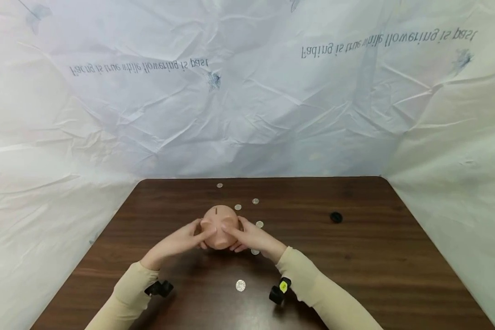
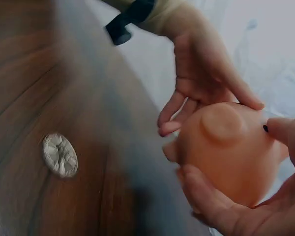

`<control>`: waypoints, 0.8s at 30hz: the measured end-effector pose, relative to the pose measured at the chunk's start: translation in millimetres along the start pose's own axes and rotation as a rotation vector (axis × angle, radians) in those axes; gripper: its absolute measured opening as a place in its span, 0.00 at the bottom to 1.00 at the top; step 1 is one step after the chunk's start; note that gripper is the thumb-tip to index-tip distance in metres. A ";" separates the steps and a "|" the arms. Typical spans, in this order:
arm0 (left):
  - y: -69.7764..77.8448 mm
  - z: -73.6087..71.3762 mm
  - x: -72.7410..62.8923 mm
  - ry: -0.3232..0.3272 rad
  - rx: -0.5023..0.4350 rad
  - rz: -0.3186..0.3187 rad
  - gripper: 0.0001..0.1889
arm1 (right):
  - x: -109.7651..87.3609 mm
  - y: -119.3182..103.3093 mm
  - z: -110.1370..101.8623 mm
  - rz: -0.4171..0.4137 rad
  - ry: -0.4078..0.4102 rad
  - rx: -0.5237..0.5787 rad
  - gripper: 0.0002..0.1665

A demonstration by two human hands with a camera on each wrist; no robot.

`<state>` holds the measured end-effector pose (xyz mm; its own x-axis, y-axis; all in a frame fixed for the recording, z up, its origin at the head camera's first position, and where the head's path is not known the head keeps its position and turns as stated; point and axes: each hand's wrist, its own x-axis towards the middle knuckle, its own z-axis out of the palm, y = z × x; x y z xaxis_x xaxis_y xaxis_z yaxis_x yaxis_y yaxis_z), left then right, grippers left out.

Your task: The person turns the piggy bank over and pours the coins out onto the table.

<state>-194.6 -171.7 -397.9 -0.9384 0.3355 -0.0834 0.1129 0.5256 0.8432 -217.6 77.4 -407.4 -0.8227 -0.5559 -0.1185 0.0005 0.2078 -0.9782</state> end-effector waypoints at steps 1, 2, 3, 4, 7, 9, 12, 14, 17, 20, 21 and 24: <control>1.0 1.2 0.8 0.009 0.013 0.003 0.45 | -0.1 0.2 -1.4 -0.002 0.007 -0.020 0.52; 3.5 1.1 0.5 0.041 0.024 0.041 0.46 | -1.5 -2.4 -3.1 -0.044 0.014 -0.027 0.51; 7.1 -0.2 -0.5 0.077 0.009 0.108 0.46 | -3.4 -6.1 -5.1 -0.119 0.027 -0.030 0.52; 11.6 -2.8 -2.1 0.119 -0.008 0.189 0.48 | -5.9 -11.5 -7.1 -0.210 0.043 -0.029 0.53; 23.6 -10.4 -6.6 0.197 -0.045 0.448 0.55 | -12.9 -25.2 -11.2 -0.479 0.044 -0.018 0.60; 26.7 -10.5 -7.9 0.162 -0.098 0.517 0.58 | -13.4 -23.3 -11.6 -0.523 0.009 0.022 0.63; 23.6 -2.4 -6.3 0.085 -0.137 0.389 0.53 | -7.6 -7.6 -9.9 -0.349 -0.016 0.078 0.60; 16.6 6.4 -4.1 0.018 -0.153 0.239 0.50 | -5.0 5.5 -8.3 -0.162 -0.010 0.081 0.60; 3.4 15.1 0.1 -0.005 -0.121 0.150 0.49 | -5.4 11.0 -7.2 -0.015 0.003 0.041 0.63; 5.2 10.3 -0.2 0.085 -0.088 0.274 0.53 | -10.8 -5.2 -7.3 -0.134 0.010 0.008 0.66; 9.7 5.7 -2.5 0.133 -0.063 0.348 0.54 | -13.7 -13.8 -7.4 -0.213 0.014 -0.004 0.66; 30.0 -8.1 -15.8 0.230 -0.022 0.585 0.59 | -26.9 -41.2 -6.8 -0.463 -0.001 -0.029 0.64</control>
<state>-179.0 -167.6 -366.9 -0.7701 0.3842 0.5093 0.6242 0.2890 0.7258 -199.4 89.3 -362.8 -0.7319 -0.5964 0.3296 -0.3830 -0.0400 -0.9229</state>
